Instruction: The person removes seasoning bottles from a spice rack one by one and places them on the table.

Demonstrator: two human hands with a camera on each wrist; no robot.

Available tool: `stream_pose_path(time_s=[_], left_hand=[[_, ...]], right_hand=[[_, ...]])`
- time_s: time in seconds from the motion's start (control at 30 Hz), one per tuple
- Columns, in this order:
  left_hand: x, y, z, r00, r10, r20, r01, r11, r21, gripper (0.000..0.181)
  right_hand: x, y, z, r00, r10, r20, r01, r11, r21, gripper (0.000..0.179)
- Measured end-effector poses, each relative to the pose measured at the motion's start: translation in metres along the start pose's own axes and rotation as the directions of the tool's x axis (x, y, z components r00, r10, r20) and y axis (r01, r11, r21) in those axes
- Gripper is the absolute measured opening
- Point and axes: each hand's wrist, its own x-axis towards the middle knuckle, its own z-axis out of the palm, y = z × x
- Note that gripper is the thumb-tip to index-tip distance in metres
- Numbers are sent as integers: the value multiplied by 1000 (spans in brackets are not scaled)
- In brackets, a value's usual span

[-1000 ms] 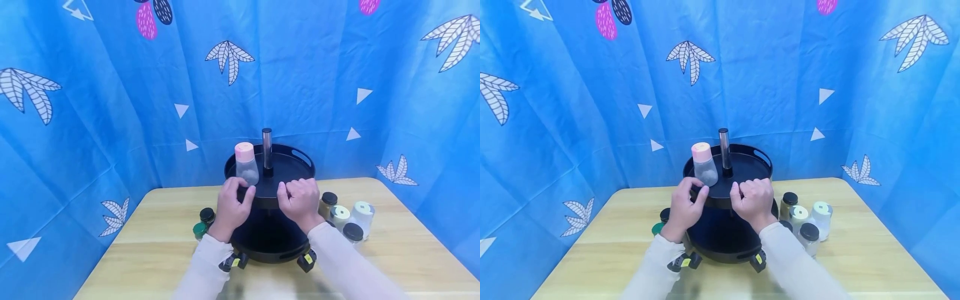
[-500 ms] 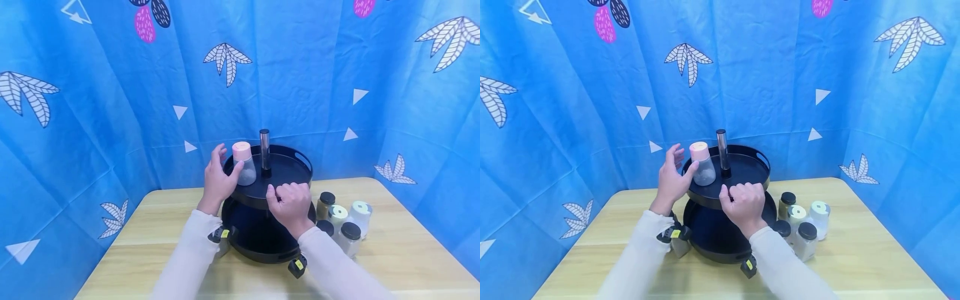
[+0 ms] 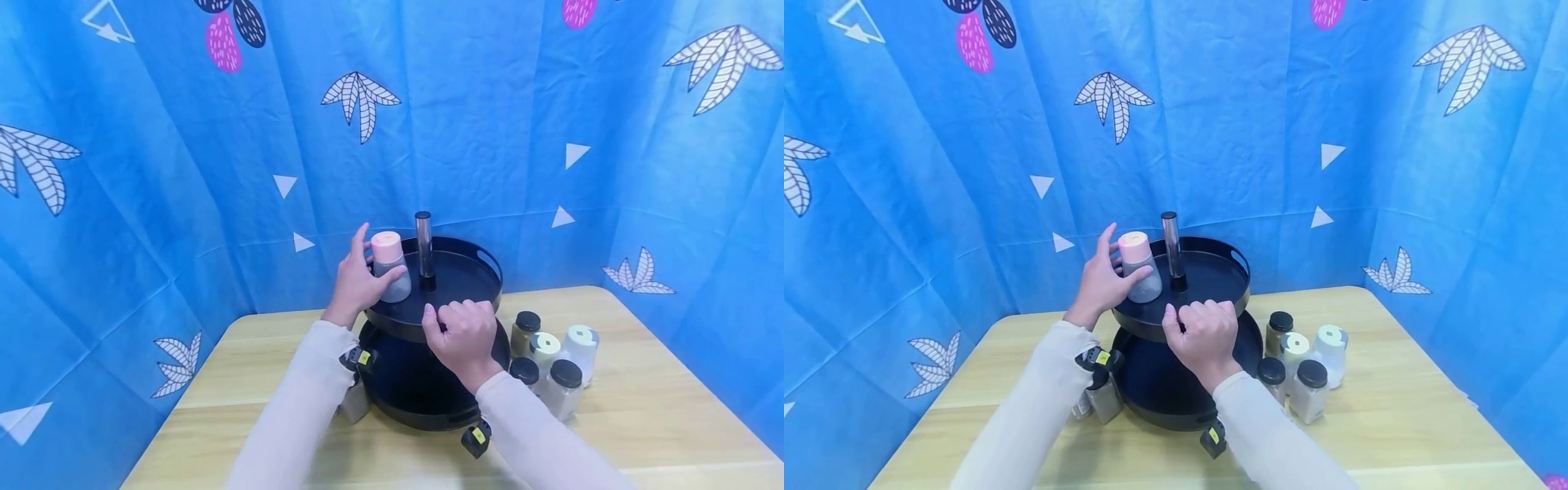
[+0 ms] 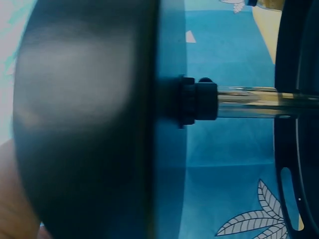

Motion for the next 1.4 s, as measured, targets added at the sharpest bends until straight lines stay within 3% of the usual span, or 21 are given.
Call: stream_pose_path(time_s=[0.2,0.5,0.87,1.4], left_hand=[[1,-1,7,999,46,8,-46,999,14,94],[0,3,7,999,51,-3,-51,999,-19,84],[1,2,6,992,107,-61,-105,994,27,79],[-2,5,4,987,118,-111,-112,992,60,79]], right_hand=[[1,1,0,1000,-9,-11,9,1000,3,50],[3,1,0,1000,-12,-10,12,1000,12,51],[3,2,1,1000,-6,-4,6,1000,13,51],[-6,5,0,999,2,47,-3,1000,23,42]])
